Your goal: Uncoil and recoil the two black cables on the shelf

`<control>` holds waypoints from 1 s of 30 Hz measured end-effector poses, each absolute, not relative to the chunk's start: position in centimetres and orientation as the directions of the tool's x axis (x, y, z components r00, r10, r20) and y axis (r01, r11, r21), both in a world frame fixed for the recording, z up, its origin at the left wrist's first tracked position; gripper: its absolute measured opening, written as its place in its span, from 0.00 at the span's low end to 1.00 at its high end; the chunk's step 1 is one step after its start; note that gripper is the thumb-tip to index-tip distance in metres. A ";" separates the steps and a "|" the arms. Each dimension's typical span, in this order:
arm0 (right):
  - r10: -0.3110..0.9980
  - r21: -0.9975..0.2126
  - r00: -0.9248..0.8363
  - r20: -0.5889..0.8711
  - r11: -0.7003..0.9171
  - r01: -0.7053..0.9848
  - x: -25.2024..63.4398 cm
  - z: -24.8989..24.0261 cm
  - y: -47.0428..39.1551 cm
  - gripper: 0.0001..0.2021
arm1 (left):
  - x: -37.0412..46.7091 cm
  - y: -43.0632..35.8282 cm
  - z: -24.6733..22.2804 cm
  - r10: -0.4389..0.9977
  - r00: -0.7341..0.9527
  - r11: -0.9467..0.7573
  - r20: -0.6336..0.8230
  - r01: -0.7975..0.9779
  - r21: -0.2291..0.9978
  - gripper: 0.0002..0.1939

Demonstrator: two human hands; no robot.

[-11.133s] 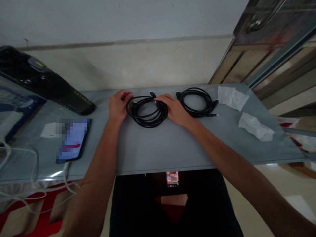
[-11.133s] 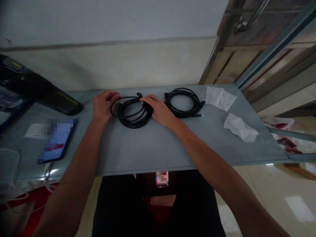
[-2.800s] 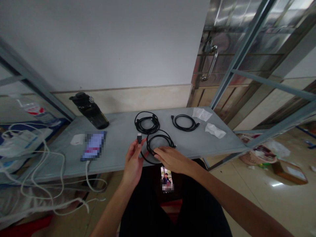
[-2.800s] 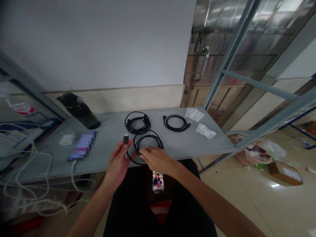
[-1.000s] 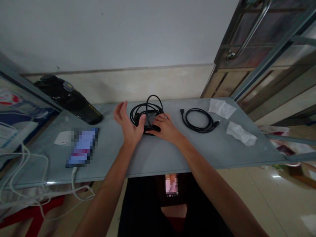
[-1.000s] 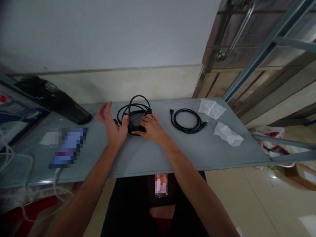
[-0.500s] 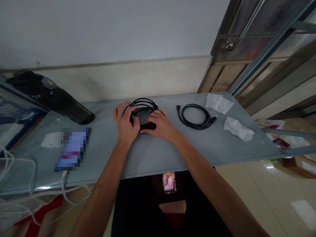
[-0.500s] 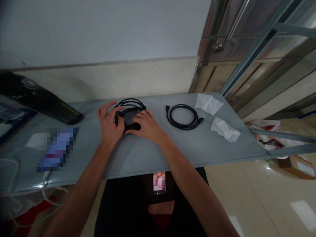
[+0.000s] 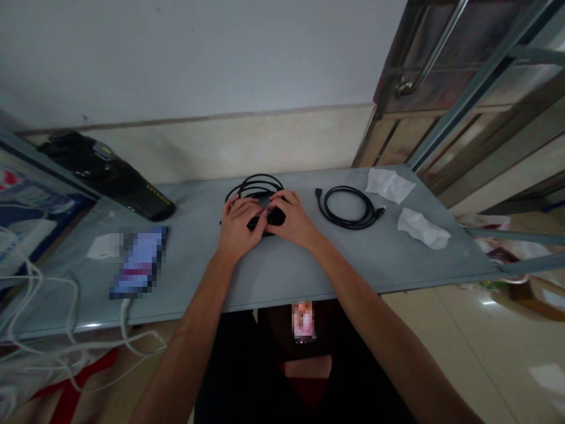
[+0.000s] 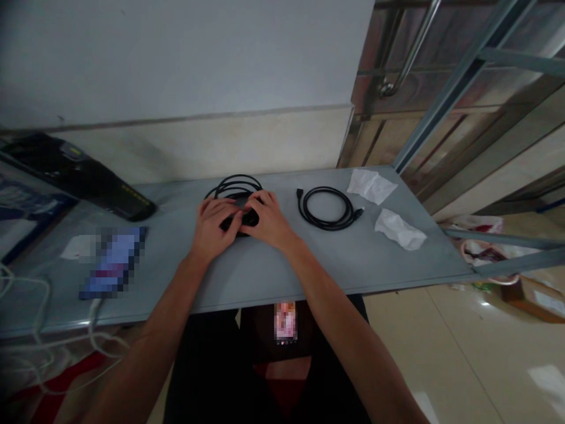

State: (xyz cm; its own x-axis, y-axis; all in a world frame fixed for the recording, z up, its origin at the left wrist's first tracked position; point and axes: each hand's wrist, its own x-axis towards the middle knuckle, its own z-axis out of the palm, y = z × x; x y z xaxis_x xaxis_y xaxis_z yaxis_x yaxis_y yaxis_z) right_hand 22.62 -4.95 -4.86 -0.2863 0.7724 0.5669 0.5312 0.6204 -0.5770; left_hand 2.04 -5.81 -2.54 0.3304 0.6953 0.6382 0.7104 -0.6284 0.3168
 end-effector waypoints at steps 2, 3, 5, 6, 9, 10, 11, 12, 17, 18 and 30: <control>0.775 -0.587 -0.256 0.578 0.613 0.529 22.7 -5.1 -4.8 0.17 | 2.1 -5.9 -2.7 0.689 0.374 -0.645 0.621 0.707 0.289 0.14; 0.778 -0.592 -0.247 0.577 0.607 0.531 22.7 -5.2 -4.7 0.16 | 2.1 -5.8 -2.8 0.688 0.384 -0.647 0.616 0.708 0.282 0.16; 0.787 -0.601 -0.242 0.567 0.596 0.533 22.8 -5.3 -4.6 0.15 | 2.0 -5.7 -3.0 0.695 0.386 -0.640 0.606 0.716 0.279 0.19; 0.793 -0.606 -0.237 0.561 0.589 0.534 22.8 -5.3 -4.5 0.15 | 1.9 -5.6 -3.1 0.702 0.377 -0.631 0.605 0.722 0.282 0.20; 0.815 -0.623 -0.201 0.544 0.553 0.553 23.0 -5.3 -4.4 0.18 | 1.8 -5.4 -3.3 0.714 0.341 -0.607 0.611 0.737 0.298 0.21; 0.820 -0.625 -0.188 0.540 0.541 0.562 23.0 -5.3 -4.4 0.19 | 1.8 -5.5 -3.3 0.716 0.335 -0.604 0.613 0.738 0.302 0.21; 0.824 -0.624 -0.180 0.537 0.532 0.572 23.1 -5.3 -4.4 0.20 | 1.8 -5.5 -3.2 0.717 0.334 -0.603 0.612 0.737 0.305 0.22; 0.827 -0.622 -0.175 0.534 0.525 0.580 23.1 -5.3 -4.4 0.21 | 1.7 -5.6 -3.2 0.720 0.338 -0.604 0.606 0.736 0.307 0.22; 0.854 -0.661 -0.127 0.504 0.476 0.580 23.2 -5.3 -4.5 0.26 | 1.4 -5.8 -3.1 0.727 0.429 -0.638 0.535 0.711 0.297 0.27; 0.859 -0.672 -0.116 0.498 0.467 0.575 23.3 -5.2 -4.5 0.26 | 1.3 -5.8 -3.1 0.724 0.448 -0.646 0.524 0.707 0.288 0.29; 0.883 -0.691 -0.083 0.462 0.417 0.590 23.7 -5.9 -4.2 0.34 | 1.7 -5.7 -3.4 0.765 0.422 -0.580 0.487 0.780 0.234 0.21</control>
State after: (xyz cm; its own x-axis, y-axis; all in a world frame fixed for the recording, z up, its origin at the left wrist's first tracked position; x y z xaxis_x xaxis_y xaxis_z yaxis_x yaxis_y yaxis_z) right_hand 23.68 -4.18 -5.91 -0.0827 0.8830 0.4621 0.5901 0.4170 -0.6913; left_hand 1.71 -5.70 -3.44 0.4220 0.7649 0.4867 0.7803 -0.5797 0.2345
